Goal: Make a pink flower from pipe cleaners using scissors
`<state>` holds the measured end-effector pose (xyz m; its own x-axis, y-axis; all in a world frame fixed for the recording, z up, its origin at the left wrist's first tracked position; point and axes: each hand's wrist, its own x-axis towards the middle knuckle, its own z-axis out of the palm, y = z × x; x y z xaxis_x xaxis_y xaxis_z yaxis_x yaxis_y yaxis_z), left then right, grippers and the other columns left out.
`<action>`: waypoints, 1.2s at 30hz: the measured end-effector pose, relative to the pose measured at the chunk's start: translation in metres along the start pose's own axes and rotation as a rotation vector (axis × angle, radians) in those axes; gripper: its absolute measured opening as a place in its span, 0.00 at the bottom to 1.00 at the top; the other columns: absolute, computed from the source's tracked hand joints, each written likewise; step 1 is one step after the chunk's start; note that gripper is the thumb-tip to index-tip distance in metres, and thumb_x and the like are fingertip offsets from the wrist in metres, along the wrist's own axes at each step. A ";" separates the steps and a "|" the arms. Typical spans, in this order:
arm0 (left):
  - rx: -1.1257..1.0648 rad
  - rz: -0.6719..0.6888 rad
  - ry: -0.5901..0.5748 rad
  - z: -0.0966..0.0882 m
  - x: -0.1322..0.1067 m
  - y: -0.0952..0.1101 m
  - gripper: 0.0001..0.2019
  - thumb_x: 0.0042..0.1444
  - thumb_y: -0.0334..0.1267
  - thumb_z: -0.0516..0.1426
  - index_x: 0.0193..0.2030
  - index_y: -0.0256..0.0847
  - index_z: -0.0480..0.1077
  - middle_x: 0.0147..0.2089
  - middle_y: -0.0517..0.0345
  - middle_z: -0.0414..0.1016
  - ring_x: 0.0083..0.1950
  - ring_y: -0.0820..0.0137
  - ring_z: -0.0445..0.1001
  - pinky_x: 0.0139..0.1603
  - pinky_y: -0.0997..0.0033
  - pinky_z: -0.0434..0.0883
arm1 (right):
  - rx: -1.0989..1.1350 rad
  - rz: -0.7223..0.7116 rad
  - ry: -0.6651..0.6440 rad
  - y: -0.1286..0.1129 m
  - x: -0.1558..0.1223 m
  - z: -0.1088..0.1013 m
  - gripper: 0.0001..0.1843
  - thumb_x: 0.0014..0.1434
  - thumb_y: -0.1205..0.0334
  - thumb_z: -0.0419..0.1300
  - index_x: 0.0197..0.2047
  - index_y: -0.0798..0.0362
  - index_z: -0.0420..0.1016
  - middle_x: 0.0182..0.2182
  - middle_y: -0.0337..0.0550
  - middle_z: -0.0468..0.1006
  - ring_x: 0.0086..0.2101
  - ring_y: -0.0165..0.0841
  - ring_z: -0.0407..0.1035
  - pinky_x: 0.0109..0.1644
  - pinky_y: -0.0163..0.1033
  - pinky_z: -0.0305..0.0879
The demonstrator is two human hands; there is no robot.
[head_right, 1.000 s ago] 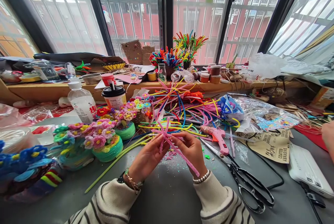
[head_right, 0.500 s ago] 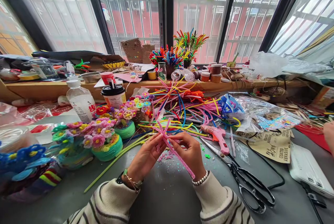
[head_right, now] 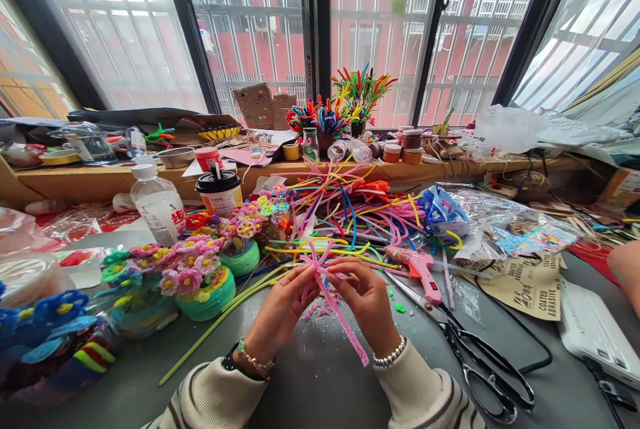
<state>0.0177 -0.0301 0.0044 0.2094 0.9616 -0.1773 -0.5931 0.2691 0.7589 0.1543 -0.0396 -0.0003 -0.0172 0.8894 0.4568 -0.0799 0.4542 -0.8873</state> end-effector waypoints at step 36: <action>0.179 0.122 0.015 0.002 -0.001 -0.007 0.07 0.39 0.36 0.61 0.25 0.34 0.71 0.24 0.58 0.72 0.27 0.74 0.69 0.35 0.72 0.66 | 0.140 0.228 0.072 0.004 0.007 0.001 0.09 0.45 0.58 0.62 0.27 0.53 0.68 0.21 0.35 0.70 0.21 0.25 0.62 0.22 0.29 0.57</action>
<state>0.0227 -0.0334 0.0006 0.1318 0.9876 -0.0857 -0.4651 0.1380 0.8744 0.1529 -0.0318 -0.0007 0.0197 0.9715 0.2364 -0.2187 0.2349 -0.9471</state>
